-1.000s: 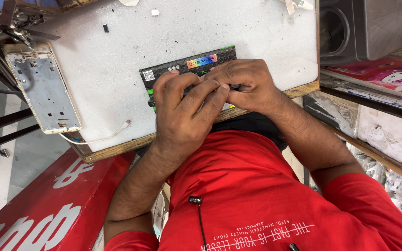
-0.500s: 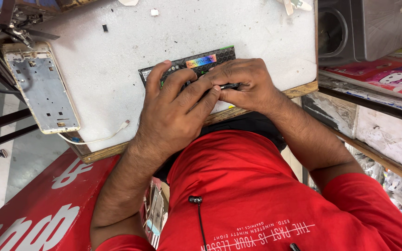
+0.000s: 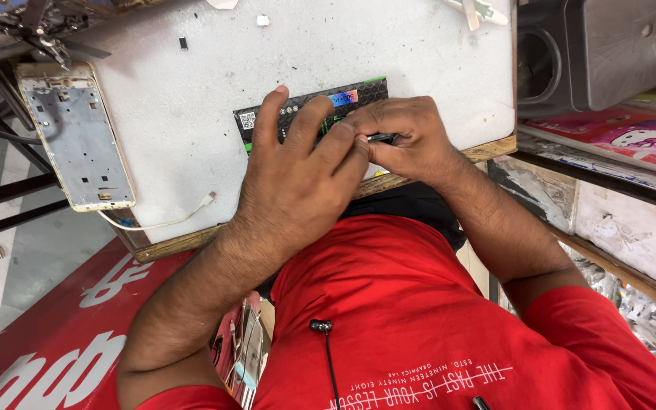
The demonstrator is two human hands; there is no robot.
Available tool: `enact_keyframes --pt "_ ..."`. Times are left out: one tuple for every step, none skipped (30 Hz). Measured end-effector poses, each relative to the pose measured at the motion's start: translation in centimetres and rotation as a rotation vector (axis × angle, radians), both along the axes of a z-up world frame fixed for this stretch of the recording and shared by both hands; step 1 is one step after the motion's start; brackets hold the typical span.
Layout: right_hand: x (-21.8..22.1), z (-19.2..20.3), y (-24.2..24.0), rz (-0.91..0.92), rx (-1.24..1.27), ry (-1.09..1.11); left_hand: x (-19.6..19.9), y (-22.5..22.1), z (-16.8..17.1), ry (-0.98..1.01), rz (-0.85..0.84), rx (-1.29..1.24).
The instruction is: The person reassembles a disassembled smartphone on a workbench. They connect internal components, place the back cover, and insert a SIM card. The phone powers on and displays the boot logo.
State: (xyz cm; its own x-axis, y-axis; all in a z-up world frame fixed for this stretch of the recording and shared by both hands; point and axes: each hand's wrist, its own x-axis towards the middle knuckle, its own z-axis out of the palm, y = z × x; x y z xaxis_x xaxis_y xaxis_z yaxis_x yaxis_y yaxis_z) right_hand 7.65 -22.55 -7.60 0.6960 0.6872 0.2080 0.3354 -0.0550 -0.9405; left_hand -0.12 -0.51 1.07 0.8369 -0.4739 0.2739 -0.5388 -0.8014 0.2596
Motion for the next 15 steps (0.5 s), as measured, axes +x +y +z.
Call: enact_keyframes --pt "0.0 0.0 0.0 -0.003 0.003 -0.016 0.0 0.1 0.0 0.012 0.008 -0.025" --pt "0.0 0.0 0.1 -0.007 0.005 -0.031 0.0 0.1 -0.1 0.011 0.016 -0.049" --pt "0.1 0.1 0.0 -0.011 0.004 -0.045 0.0 0.0 -0.2 0.013 0.024 -0.076" --pt "0.2 0.1 0.0 -0.012 -0.004 -0.048 0.1 -0.1 -0.4 0.014 0.032 -0.104" --pt "0.1 0.1 -0.1 -0.009 -0.012 -0.046 0.0 -0.1 -0.6 0.02 0.041 -0.121" --pt "0.0 0.2 -0.1 -0.005 -0.02 -0.043 -0.1 0.0 -0.8 0.027 0.051 -0.138" --pt "-0.1 0.3 -0.1 -0.014 -0.043 -0.003 -0.3 0.0 -0.9 0.034 0.066 -0.152" --pt "-0.3 0.6 0.0 -0.023 -0.066 0.038 -0.5 0.2 -0.9 0.044 0.066 -0.161" --pt "-0.2 0.8 0.2 -0.033 -0.085 0.069 -0.4 0.6 -0.9 0.046 0.065 -0.166" --pt "0.0 1.0 0.5 -0.019 -0.064 0.051 -0.3 0.9 -0.7 0.047 0.064 -0.17" --pt "-0.1 1.2 0.5 -0.016 -0.049 0.035 -0.2 1.0 -0.6 0.043 0.064 -0.169" --pt "0.0 1.3 0.4 -0.012 -0.034 0.02 -0.1 1.2 -0.5 0.04 0.064 -0.167" --pt "-0.1 1.3 0.3 -0.01 -0.032 0.025 -0.3 1.3 -0.4 0.044 0.063 -0.168" --pt "-0.2 1.2 0.2 -0.008 -0.03 0.03 -0.4 1.3 -0.3 0.05 0.062 -0.158" --pt "-0.1 1.1 0.2 -0.006 -0.025 0.031 -0.4 1.5 -0.1 0.052 0.061 -0.146"
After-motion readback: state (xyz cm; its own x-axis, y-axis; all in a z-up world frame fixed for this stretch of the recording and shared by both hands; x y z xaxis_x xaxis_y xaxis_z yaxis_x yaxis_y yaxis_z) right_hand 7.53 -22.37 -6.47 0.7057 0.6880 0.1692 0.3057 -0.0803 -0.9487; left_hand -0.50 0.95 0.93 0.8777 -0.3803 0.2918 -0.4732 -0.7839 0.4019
